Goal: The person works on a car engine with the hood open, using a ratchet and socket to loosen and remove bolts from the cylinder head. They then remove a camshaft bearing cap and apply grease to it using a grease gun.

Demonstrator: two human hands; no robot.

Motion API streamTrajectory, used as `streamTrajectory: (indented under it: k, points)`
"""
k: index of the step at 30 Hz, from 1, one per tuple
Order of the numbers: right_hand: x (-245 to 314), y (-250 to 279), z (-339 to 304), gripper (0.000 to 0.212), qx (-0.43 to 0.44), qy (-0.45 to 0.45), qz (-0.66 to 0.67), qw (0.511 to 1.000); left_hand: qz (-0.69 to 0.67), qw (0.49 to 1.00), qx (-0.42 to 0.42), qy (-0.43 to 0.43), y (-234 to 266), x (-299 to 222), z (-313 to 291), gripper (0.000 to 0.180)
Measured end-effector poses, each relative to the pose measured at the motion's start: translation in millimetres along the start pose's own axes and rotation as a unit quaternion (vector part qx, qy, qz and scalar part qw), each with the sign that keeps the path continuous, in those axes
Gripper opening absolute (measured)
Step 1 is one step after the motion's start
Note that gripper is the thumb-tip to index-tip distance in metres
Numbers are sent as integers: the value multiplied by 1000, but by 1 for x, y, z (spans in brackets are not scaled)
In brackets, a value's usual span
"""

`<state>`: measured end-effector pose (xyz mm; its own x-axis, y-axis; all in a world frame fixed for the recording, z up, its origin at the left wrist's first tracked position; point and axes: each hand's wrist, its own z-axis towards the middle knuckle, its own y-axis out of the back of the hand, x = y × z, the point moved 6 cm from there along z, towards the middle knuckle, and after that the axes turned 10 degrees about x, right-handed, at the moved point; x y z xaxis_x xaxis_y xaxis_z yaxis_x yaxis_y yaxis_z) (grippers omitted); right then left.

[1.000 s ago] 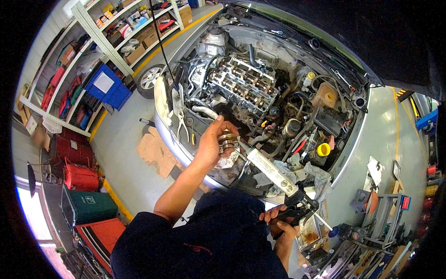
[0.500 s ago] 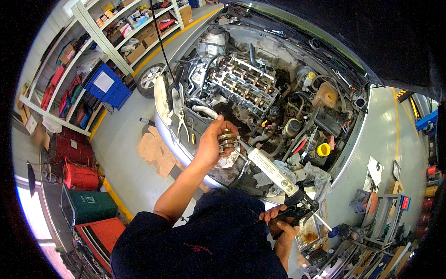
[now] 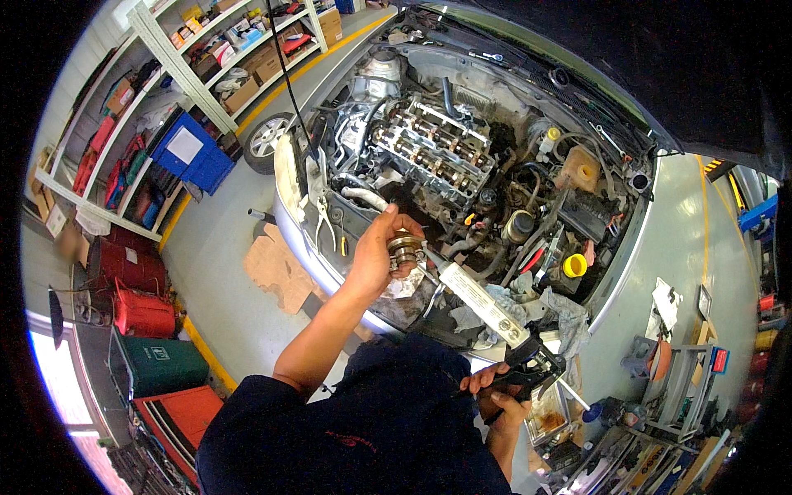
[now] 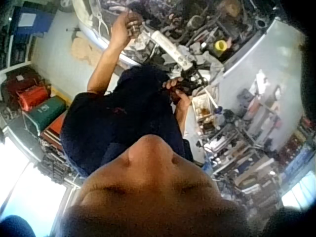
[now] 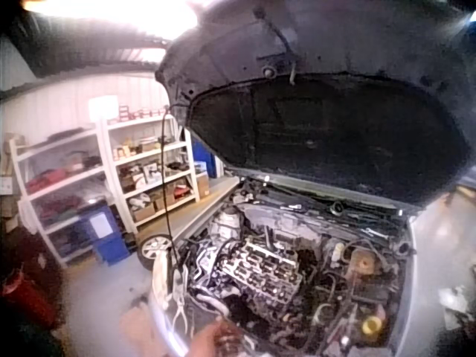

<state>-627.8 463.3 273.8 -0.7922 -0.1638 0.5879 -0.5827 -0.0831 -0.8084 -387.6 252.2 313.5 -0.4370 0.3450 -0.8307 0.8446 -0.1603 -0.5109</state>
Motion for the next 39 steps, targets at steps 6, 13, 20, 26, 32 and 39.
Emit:
streamTrajectory:
  k: [6, 13, 20, 26, 32, 39]
  points:
    - [2, -4, 2, 43, 10, 37, 8, 999, -1, 1000, 2, -2, 1, 1, 1, 59]
    - [0, -1, -1, 47, 1, 0, -4, 1000, 5, 1000, -11, -7, 1, 1, 1, 59]
    - [1, -2, 0, 47, 0, -4, -6, 1000, 6, 1000, -16, -3, 0, 0, 1, 59]
    - [0, 0, -1, 46, -10, -4, 6, 1000, 7, 1000, -12, 0, 1, 0, 2, 59]
    - [2, -2, 0, 45, -5, 4, -5, 1000, 3, 1000, 2, -2, -2, -1, 2, 58]
    - [4, -3, 1, 38, 11, 39, 4, 999, 11, 1000, -12, -6, -2, -1, 2, 59]
